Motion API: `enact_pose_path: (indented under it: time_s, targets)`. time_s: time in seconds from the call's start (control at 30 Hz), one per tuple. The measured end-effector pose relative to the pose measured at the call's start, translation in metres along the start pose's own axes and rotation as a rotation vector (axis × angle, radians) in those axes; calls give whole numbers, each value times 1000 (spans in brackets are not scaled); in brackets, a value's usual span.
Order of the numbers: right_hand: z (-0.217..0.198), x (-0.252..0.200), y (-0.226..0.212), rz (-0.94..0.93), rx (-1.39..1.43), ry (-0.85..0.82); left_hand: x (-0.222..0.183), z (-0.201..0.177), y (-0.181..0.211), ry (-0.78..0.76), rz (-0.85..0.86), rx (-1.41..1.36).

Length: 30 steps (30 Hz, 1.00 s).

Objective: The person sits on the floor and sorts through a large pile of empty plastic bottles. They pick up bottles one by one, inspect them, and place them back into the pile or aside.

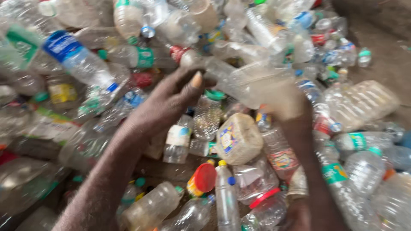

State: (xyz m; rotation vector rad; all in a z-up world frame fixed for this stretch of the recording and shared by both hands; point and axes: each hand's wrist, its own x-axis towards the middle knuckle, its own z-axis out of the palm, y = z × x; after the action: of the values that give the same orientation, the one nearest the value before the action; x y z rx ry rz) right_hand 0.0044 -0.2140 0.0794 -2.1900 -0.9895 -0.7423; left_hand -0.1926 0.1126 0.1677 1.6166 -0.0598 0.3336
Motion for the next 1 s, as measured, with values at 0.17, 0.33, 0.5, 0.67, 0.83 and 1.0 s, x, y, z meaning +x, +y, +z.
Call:
enact_pose_path:
  time_s: [0.17,0.33,0.5,0.67,0.83,1.0]
  targets:
    - [-61,3,78,81,1122,244,-10,-65,-2,306,-29,367]
    - [-35,5,112,425,1915,234,-22,-151,-59,726,23,801]
    - [-5,10,102,577,1765,58,-43,-223,-137,507,-359,1066]
    - [28,26,45,879,1518,-104,-44,-200,-221,-140,-900,1108]
    - [62,45,-28,935,1449,-214,-58,-197,-261,86,-503,1557]
    - [80,50,-96,838,1195,-436,-44,-182,-252,55,-622,1523]
